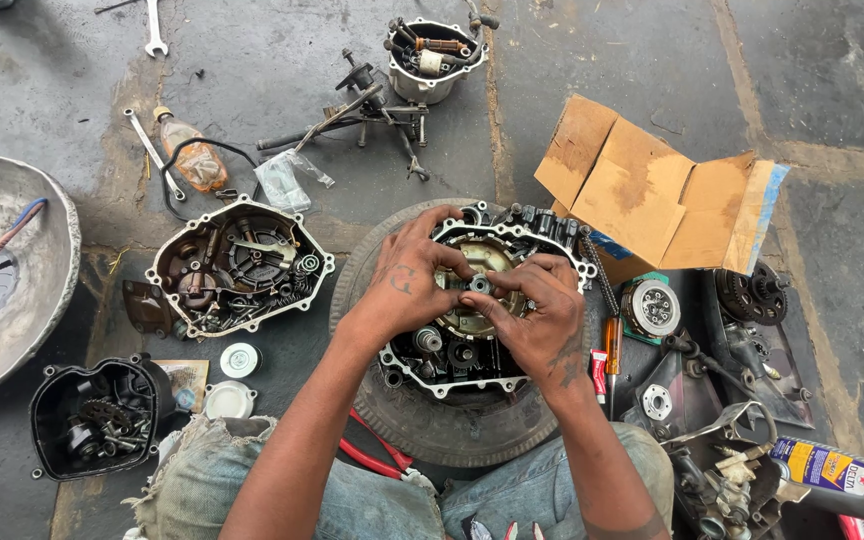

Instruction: The person sits on the ground working on a disassembled motorcycle engine crankcase resting on a tire. They fit a circular cover plate into the case, press and turn it by hand to seat it, use red-handled pliers to grip and adjust components, and tap parts with a hammer while other engine covers and parts lie around on the pavement.

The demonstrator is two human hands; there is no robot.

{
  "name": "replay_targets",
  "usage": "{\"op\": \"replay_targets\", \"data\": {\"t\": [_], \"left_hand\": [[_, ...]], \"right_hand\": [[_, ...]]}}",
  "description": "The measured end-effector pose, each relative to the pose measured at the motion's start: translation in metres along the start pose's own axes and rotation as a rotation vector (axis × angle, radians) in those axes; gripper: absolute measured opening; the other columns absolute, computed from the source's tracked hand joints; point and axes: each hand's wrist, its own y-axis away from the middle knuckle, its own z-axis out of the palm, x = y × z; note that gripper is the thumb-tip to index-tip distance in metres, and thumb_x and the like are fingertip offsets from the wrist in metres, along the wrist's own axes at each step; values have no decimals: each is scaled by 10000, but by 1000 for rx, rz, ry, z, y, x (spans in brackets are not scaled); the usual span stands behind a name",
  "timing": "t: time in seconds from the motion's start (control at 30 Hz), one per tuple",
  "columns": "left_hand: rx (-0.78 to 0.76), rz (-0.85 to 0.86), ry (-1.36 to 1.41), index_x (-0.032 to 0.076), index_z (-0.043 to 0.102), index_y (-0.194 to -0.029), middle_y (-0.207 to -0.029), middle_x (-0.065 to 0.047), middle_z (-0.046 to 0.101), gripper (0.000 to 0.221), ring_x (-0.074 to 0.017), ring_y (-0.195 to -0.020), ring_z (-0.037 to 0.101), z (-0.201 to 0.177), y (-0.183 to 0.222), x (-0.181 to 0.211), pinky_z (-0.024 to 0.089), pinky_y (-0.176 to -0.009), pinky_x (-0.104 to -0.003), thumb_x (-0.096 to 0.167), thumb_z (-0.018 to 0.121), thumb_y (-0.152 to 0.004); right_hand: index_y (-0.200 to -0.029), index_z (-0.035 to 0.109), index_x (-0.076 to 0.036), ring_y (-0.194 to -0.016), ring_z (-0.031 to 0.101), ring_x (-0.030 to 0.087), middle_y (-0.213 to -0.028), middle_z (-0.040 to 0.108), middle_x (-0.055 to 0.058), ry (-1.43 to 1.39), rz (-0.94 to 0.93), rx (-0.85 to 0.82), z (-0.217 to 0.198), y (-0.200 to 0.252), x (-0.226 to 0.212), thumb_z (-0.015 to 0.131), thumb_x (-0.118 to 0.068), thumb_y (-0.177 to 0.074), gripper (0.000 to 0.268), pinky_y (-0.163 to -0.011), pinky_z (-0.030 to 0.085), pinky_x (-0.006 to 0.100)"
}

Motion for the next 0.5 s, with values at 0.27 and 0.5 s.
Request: {"op": "replay_targets", "data": {"t": [0.27, 0.5], "left_hand": [[-5, 16, -4, 200, 824, -829, -1493, 4, 488, 265, -261, -1449, 394, -2, 1, 2, 269, -1182, -510, 290, 932, -604], [-1, 3, -17, 202, 828, -817, -1479, 5, 502, 287, -258, -1432, 416, -6, 0, 7, 287, -1172, -494, 307, 941, -575]], "right_hand": [[-1067, 804, -114, -1067, 618, 244, -983, 780, 32, -85, -19, -82, -8, -3, 1, 887, -289, -773, 352, -958, 488, 381], [-1089, 809, -110, -1083, 624, 244, -997, 776, 32, -42, -40, -76, -9, -3, -8, 885, -295, -778, 370, -991, 469, 402]]}}
